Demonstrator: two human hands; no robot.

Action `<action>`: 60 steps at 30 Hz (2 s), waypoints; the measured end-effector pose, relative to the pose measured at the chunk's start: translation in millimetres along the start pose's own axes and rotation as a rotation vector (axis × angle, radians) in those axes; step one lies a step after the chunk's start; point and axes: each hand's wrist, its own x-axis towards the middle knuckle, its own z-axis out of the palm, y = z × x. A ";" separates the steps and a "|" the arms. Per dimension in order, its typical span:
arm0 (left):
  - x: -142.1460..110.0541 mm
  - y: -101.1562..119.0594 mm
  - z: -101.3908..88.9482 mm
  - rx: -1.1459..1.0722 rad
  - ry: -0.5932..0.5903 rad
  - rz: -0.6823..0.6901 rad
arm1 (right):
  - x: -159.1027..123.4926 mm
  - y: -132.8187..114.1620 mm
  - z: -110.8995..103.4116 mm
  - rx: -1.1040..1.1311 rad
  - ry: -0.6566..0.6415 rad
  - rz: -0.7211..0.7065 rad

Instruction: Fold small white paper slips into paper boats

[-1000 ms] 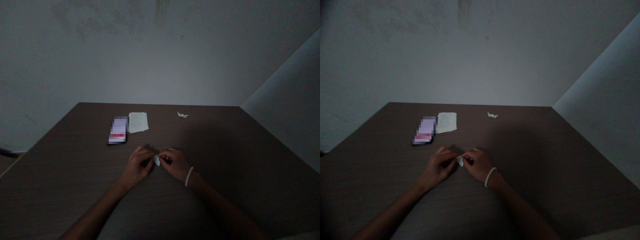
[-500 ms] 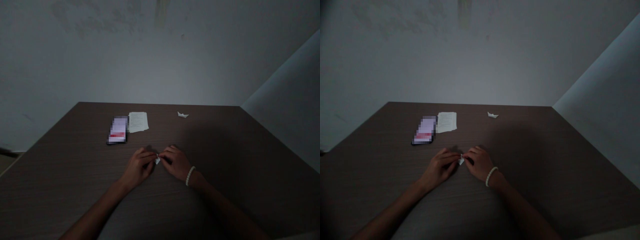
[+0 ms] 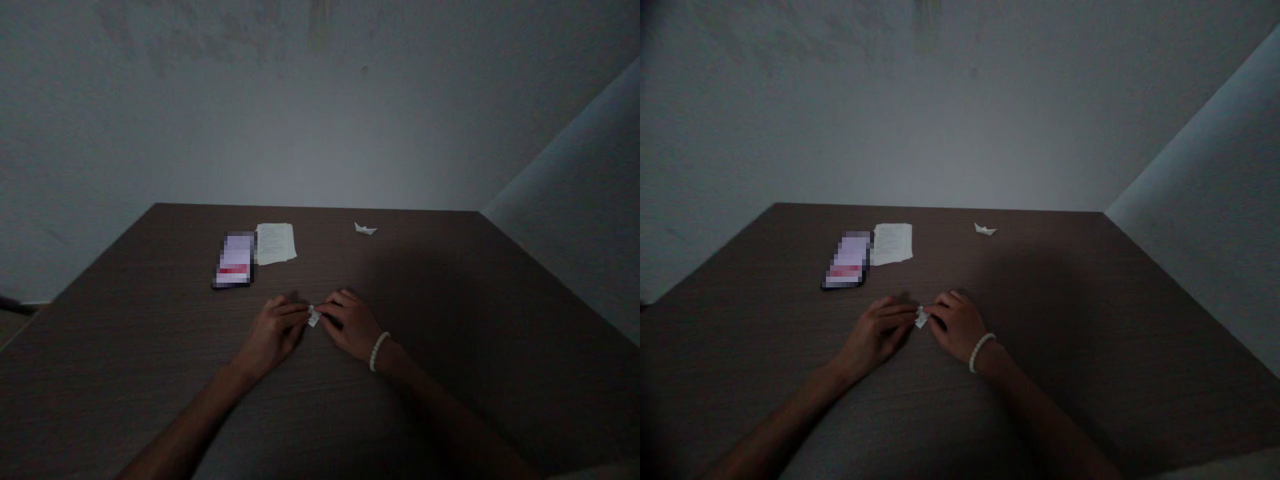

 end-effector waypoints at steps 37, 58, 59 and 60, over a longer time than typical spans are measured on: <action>3.4 14.6 -21.8 0.102 -0.297 0.051 | 3.6 -6.1 -2.3 -0.072 0.007 0.070; 4.4 19.0 -21.0 0.243 -0.296 0.055 | 3.1 -3.3 -3.4 -0.060 -0.009 0.053; 4.5 18.9 -20.6 0.239 -0.294 0.052 | 3.1 -3.4 -3.3 -0.057 -0.007 0.051; 4.3 18.6 -20.2 0.230 -0.289 0.049 | 3.0 -3.4 -3.2 -0.054 -0.006 0.050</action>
